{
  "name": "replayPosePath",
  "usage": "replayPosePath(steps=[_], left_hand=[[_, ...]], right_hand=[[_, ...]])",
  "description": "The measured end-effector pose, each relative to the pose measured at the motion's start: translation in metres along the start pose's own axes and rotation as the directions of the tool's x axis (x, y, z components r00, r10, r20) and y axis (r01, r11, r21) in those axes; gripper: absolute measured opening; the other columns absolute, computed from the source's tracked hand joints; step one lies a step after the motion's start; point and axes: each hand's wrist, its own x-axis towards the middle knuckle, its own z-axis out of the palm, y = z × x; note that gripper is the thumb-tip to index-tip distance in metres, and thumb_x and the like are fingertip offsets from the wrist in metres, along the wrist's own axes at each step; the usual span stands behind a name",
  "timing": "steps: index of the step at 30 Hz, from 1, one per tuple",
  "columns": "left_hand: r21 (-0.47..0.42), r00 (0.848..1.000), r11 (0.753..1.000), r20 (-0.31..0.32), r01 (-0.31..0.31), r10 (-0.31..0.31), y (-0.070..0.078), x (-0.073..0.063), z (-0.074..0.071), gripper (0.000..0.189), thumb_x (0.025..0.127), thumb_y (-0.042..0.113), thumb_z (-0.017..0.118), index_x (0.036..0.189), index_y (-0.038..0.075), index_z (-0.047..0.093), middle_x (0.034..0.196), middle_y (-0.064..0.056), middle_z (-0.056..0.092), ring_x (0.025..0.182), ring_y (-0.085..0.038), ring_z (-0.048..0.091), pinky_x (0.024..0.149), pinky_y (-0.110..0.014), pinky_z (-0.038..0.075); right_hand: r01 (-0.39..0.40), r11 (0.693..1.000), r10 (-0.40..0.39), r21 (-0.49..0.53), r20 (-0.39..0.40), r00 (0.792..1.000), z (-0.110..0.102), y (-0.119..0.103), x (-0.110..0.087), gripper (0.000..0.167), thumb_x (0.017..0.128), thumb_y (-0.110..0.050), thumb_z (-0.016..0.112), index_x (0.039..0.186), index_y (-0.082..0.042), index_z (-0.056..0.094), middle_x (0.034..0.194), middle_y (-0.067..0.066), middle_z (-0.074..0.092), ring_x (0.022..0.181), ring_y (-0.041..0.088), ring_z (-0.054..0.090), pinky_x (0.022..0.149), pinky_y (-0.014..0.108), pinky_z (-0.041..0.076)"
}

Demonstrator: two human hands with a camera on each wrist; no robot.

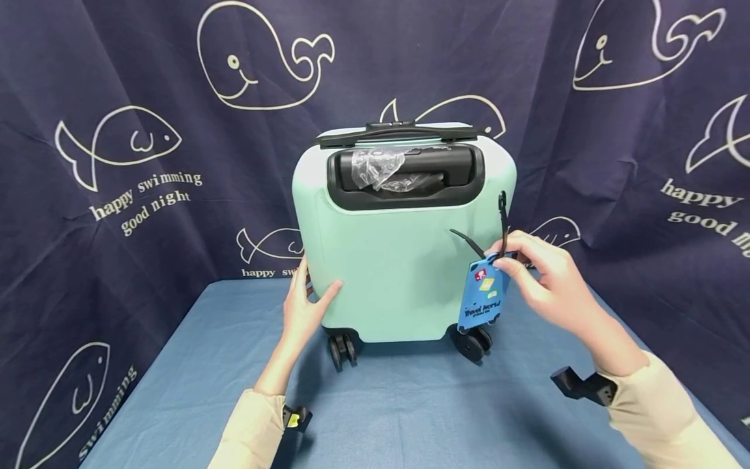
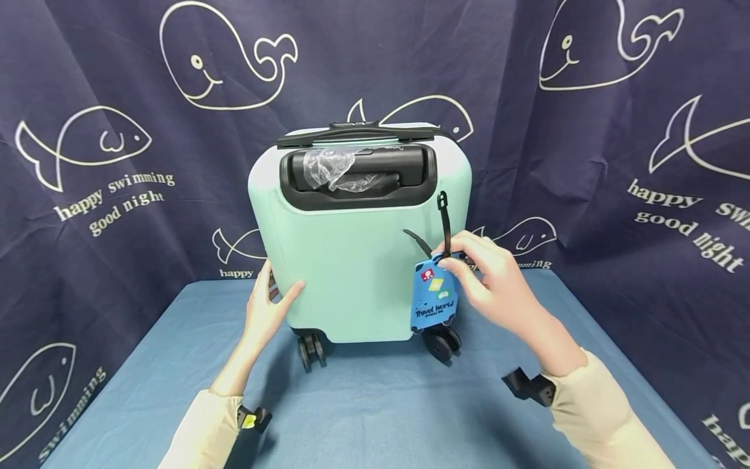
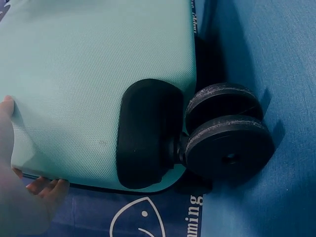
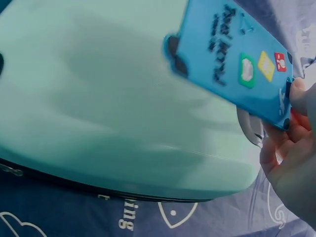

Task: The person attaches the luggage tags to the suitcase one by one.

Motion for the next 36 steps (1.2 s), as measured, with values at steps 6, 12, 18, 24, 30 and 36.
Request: replayPosePath(steps=[6, 12, 18, 24, 30, 36], left_hand=[[-0.009, 1.0, 1.0, -0.01, -0.001, 0.001, -0.001, 0.0, 0.0, 0.08, 0.081, 0.05, 0.067, 0.146, 0.041, 0.021, 0.14, -0.003, 0.042, 0.123, -0.023, 0.048, 0.101, -0.042, 0.043], [-0.026, 1.0, 1.0, -0.017, -0.018, 0.017, -0.002, 0.001, 0.001, 0.08, 0.081, 0.05, 0.068, 0.146, 0.04, 0.023, 0.139, -0.003, 0.043, 0.123, -0.024, 0.049, 0.1, -0.045, 0.043], [-0.038, 1.0, 0.999, -0.016, -0.008, 0.008, -0.004, 0.0, 0.001, 0.08, 0.08, 0.053, 0.067, 0.145, 0.044, 0.021, 0.14, 0.0, 0.042, 0.124, -0.022, 0.048, 0.101, -0.043, 0.042], [-0.032, 1.0, 0.999, -0.009, -0.002, 0.001, -0.003, 0.0, 0.0, 0.08, 0.08, 0.052, 0.067, 0.145, 0.044, 0.021, 0.14, 0.0, 0.042, 0.124, -0.022, 0.048, 0.101, -0.041, 0.042], [-0.033, 1.0, 0.999, -0.011, 0.0, 0.0, -0.005, 0.001, 0.0, 0.08, 0.079, 0.054, 0.067, 0.145, 0.044, 0.022, 0.14, 0.0, 0.042, 0.123, -0.022, 0.049, 0.101, -0.041, 0.043], [-0.042, 1.0, 0.999, -0.015, 0.005, -0.006, -0.004, 0.0, 0.0, 0.08, 0.079, 0.055, 0.067, 0.144, 0.044, 0.022, 0.14, 0.0, 0.043, 0.124, -0.022, 0.048, 0.101, -0.043, 0.042]], right_hand=[[0.012, 1.0, -0.012, 0.004, 0.018, 1.0, -0.003, -0.002, 0.014, 0.026, 0.092, -0.022, 0.059, 0.09, 0.004, 0.064, 0.088, 0.001, 0.064, 0.081, -0.002, 0.052, 0.075, 0.009, 0.04], [0.02, 0.999, -0.021, -0.028, -0.01, 1.0, -0.007, -0.003, 0.03, 0.035, 0.094, -0.031, 0.056, 0.089, 0.003, 0.064, 0.085, 0.004, 0.063, 0.08, -0.004, 0.051, 0.075, 0.011, 0.039], [-0.002, 0.999, 0.001, -0.043, -0.03, 1.0, -0.011, -0.003, 0.044, 0.012, 0.088, -0.007, 0.063, 0.089, 0.005, 0.064, 0.087, -0.005, 0.064, 0.081, -0.004, 0.05, 0.075, 0.011, 0.039], [-0.01, 0.999, 0.005, -0.045, -0.121, 0.993, -0.009, 0.0, 0.057, 0.01, 0.081, 0.009, 0.064, 0.091, 0.007, 0.063, 0.085, -0.001, 0.062, 0.078, -0.004, 0.048, 0.072, 0.012, 0.037], [-0.049, 0.995, 0.032, -0.092, -0.183, 0.983, -0.006, 0.004, 0.073, 0.01, 0.081, 0.013, 0.062, 0.091, 0.01, 0.06, 0.082, -0.009, 0.052, 0.073, -0.005, 0.043, 0.068, 0.012, 0.035], [-0.044, 0.996, 0.032, -0.082, -0.153, 0.988, -0.004, 0.006, 0.09, 0.008, 0.085, 0.008, 0.061, 0.092, 0.008, 0.061, 0.081, -0.007, 0.054, 0.069, -0.002, 0.042, 0.063, 0.015, 0.033]])
